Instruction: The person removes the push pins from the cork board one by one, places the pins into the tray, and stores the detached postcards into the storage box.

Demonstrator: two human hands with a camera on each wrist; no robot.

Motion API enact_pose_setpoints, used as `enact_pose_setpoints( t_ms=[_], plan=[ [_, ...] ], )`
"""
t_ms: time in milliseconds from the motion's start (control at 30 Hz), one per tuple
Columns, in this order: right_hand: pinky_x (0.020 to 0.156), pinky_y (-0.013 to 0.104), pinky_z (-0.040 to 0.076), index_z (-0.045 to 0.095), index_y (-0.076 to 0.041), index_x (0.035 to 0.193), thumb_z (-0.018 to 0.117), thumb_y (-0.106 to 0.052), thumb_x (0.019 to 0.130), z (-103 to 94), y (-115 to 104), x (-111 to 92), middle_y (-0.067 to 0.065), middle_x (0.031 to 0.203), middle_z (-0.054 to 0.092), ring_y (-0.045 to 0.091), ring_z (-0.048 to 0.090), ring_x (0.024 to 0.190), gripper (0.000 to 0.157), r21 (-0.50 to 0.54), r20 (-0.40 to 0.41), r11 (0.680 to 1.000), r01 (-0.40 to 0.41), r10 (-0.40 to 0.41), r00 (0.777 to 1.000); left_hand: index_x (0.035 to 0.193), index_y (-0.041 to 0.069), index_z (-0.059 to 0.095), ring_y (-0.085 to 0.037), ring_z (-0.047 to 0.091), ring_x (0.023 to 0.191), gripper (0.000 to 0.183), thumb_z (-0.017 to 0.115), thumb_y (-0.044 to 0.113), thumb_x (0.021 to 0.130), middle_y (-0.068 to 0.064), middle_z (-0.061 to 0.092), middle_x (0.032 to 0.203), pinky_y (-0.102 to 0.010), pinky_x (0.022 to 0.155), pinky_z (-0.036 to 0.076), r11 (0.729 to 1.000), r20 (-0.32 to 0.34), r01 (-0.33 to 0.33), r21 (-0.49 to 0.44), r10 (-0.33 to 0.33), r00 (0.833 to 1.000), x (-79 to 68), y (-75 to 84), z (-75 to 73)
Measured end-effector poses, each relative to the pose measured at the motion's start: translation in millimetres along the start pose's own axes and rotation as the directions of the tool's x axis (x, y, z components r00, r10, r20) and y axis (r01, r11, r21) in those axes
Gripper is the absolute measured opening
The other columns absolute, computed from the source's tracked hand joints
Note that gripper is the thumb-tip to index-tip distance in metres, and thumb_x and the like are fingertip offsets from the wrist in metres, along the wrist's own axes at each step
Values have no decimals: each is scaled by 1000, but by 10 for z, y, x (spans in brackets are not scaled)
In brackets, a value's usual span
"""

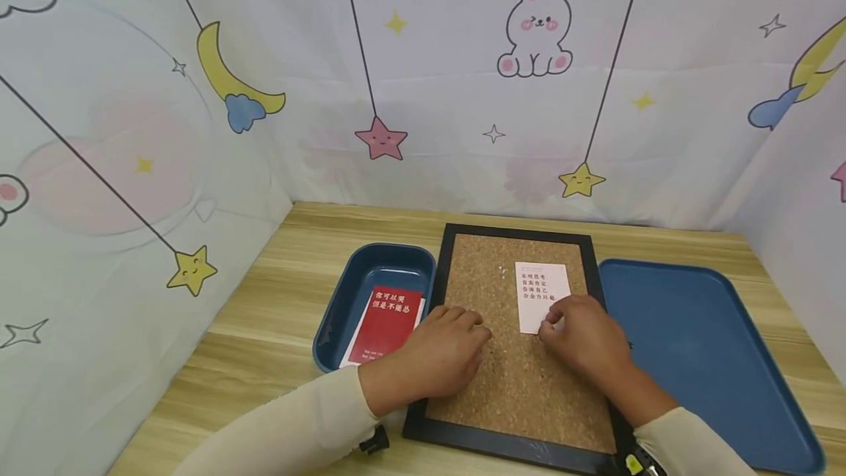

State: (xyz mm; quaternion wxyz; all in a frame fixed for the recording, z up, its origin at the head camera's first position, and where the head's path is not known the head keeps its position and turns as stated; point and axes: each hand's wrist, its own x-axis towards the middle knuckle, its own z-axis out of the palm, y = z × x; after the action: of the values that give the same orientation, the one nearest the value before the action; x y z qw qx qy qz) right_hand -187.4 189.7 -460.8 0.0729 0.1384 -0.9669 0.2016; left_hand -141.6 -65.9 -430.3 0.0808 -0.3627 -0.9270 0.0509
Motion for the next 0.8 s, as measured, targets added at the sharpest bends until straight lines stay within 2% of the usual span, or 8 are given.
enact_pose_setpoints(
  t_ms=[267, 433, 567, 667, 800],
  plan=[
    [59, 45, 49, 75, -9, 86, 74, -18, 85, -104, 110, -37, 13, 99, 71, 30, 61, 88, 9, -19, 48, 1000, -15, 16, 999, 119, 19, 70, -18, 61, 111, 25, 62, 32, 100, 0, 66, 117, -38, 95, 46, 1000, 0, -4, -6, 4, 1000, 3, -1, 2],
    [57, 41, 47, 73, -9, 85, 74, -17, 85, -133, 182, -61, 8, 93, 69, 25, 59, 79, 9, -26, 51, 999, -19, 20, 998, 120, 19, 69, -19, 60, 112, 25, 62, 32, 100, 0, 66, 118, -38, 96, 46, 1000, 11, -3, -8, 4, 1000, 6, -3, 0],
    [55, 36, 43, 71, -11, 81, 74, -17, 85, -139, 217, -78, 9, 94, 69, 20, 55, 74, 7, -21, 38, 1000, -17, 18, 999, 120, 19, 69, -19, 59, 112, 25, 62, 32, 100, 0, 66, 117, -38, 96, 46, 1000, 9, -5, -8, 5, 1000, 2, -2, -4],
    [53, 35, 41, 73, -10, 84, 73, -17, 86, -151, 247, -91, 11, 97, 69, 19, 53, 72, 7, -8, 47, 1000, -24, 24, 999, 120, 19, 70, -19, 59, 112, 24, 62, 32, 100, 1, 66, 118, -38, 96, 46, 1000, 7, -6, -10, 6, 1000, 0, -1, 0],
    [52, 34, 39, 74, -10, 88, 73, -17, 86, -174, 289, -110, 7, 90, 66, 18, 49, 69, 7, 3, 55, 1000, -27, 27, 998, 119, 20, 70, -19, 60, 112, 24, 62, 32, 100, 1, 66, 118, -38, 96, 46, 1000, 4, -6, -9, 6, 1000, 3, -2, 8]
  ],
)
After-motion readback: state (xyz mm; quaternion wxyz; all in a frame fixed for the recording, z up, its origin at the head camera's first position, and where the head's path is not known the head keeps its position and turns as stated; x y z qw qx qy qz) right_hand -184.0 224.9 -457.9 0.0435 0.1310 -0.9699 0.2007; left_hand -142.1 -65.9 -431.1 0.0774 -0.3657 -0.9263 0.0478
